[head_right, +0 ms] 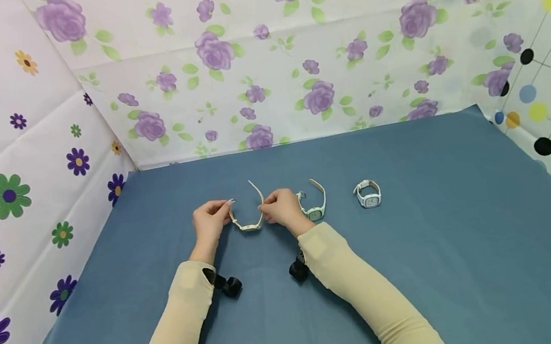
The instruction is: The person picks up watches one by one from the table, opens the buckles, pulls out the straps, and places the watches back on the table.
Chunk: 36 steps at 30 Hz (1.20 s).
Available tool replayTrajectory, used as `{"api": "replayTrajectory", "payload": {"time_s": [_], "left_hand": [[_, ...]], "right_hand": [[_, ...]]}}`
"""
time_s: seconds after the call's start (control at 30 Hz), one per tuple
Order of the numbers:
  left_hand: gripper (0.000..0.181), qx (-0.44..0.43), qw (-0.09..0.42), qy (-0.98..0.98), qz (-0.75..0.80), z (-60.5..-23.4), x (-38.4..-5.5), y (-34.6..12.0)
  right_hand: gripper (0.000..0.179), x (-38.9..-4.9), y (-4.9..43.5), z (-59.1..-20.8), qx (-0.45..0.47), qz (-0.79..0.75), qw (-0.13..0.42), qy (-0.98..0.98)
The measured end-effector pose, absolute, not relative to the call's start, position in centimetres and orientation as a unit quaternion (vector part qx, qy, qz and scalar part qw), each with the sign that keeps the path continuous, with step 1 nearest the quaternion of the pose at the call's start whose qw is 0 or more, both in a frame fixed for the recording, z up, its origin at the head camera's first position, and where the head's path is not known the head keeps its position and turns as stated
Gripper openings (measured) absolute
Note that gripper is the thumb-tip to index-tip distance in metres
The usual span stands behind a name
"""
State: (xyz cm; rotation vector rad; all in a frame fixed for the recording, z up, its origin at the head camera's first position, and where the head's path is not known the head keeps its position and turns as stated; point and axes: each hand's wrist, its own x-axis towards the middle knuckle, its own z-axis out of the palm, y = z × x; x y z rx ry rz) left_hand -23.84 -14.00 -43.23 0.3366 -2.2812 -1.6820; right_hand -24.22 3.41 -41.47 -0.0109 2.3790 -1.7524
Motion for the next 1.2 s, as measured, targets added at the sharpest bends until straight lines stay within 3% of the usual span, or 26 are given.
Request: {"api": "replayTrajectory", "payload": {"time_s": [0.3,1.2], "left_hand": [[0.017,0.123,0.099,-0.840,-0.519,-43.1,-25.0,-13.8],[0.020,0.138,0.043,-0.883,-0.446,-42.8,-26.1,-13.6]], "right_hand": [[0.018,-25.0,2.9,-40.9,0.029,-0.545,0.091,0.833],[0.009,-26.1,2.0,-41.7,0.060,-0.497,0.068,0.863]]}}
